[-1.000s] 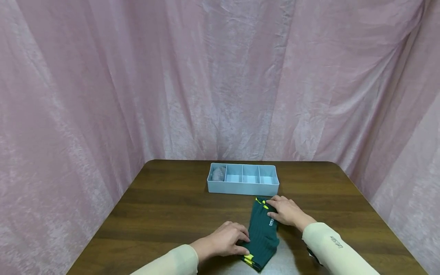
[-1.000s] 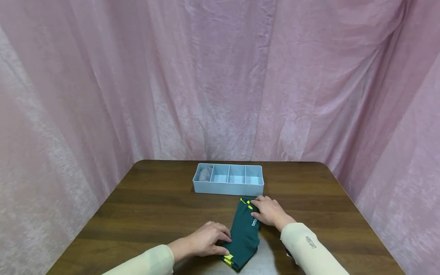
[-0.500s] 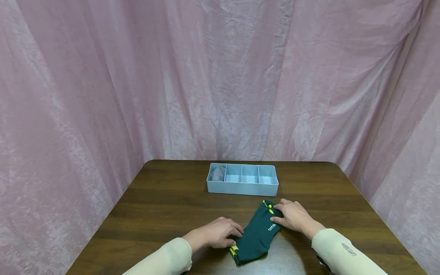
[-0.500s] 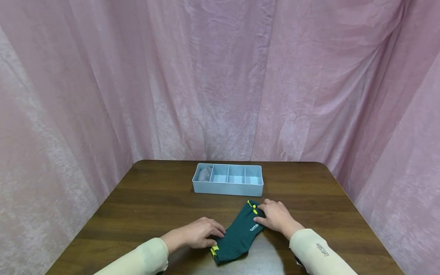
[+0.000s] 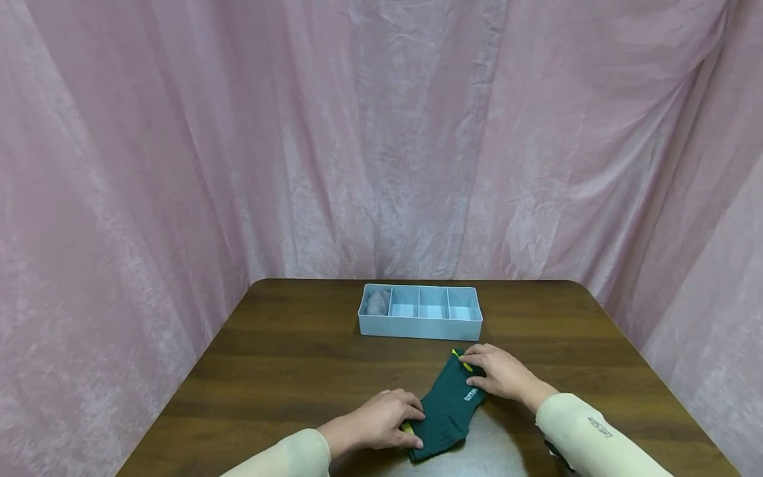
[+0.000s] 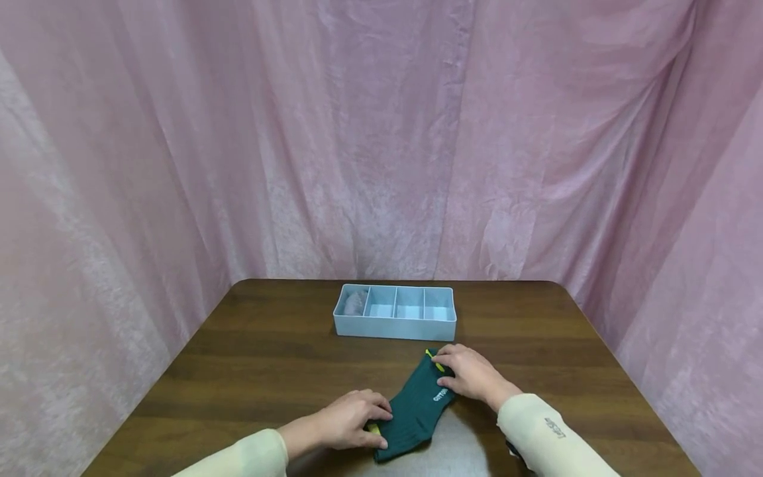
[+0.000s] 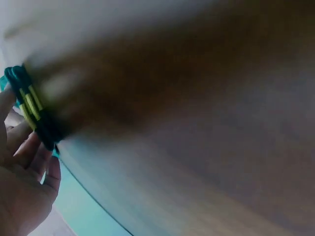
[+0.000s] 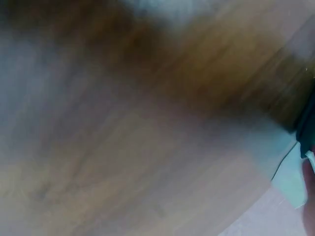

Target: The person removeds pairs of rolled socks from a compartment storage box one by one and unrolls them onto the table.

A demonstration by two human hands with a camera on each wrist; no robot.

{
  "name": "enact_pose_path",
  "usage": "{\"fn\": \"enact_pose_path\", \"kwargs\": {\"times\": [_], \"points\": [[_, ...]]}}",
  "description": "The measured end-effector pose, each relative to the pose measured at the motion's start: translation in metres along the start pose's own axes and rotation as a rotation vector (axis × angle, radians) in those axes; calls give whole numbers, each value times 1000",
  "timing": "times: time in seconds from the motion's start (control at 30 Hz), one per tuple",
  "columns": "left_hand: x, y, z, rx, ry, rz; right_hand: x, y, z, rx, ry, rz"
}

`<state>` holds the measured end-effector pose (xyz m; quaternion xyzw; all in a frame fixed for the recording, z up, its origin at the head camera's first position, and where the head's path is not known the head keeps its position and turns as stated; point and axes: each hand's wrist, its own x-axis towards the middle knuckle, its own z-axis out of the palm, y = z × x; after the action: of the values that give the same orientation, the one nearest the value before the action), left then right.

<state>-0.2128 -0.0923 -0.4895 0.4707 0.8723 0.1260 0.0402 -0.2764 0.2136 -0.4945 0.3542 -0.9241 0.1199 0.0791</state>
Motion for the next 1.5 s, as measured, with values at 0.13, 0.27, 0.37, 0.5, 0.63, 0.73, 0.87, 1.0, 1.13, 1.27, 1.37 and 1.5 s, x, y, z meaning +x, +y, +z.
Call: {"fn": "enact_pose_path", "kwargs": {"times": [0.13,0.27,0.37,0.5,0.63,0.73,0.87,1.0,1.13,1.27,1.37,1.5], "points": [[1,2,0,63,-14,26,1,2,-3,23,-97,16],[3,2,-7,84,-94,2,-1,1,-5,34,-122,22],[4,0,-11,92,-146,-19,-6,2,-6,32,-112,35],[6,-3,-17,106,-182,-48,-14,4,-5,29,-81,60],[9,-5,-20,124,-208,-63,-18,3,-5,19,-66,70],[11,-6,-22,133,-223,-68,-22,1,-6,1,-58,72],[12,-10,-25,140,-228,-90,-29,-1,-8,-11,-49,81],[11,-16,-27,139,-230,-93,-36,-2,-9,-1,-45,84],[10,-22,-28,130,-223,-74,-41,-1,-8,-2,-41,92],[9,-26,-27,113,-193,-77,-42,-1,-7,19,-45,131],[8,-26,-24,104,-144,-86,-39,-2,-8,44,-54,154],[6,-23,-19,88,-41,-121,-34,-4,-11,73,-34,161]]}}
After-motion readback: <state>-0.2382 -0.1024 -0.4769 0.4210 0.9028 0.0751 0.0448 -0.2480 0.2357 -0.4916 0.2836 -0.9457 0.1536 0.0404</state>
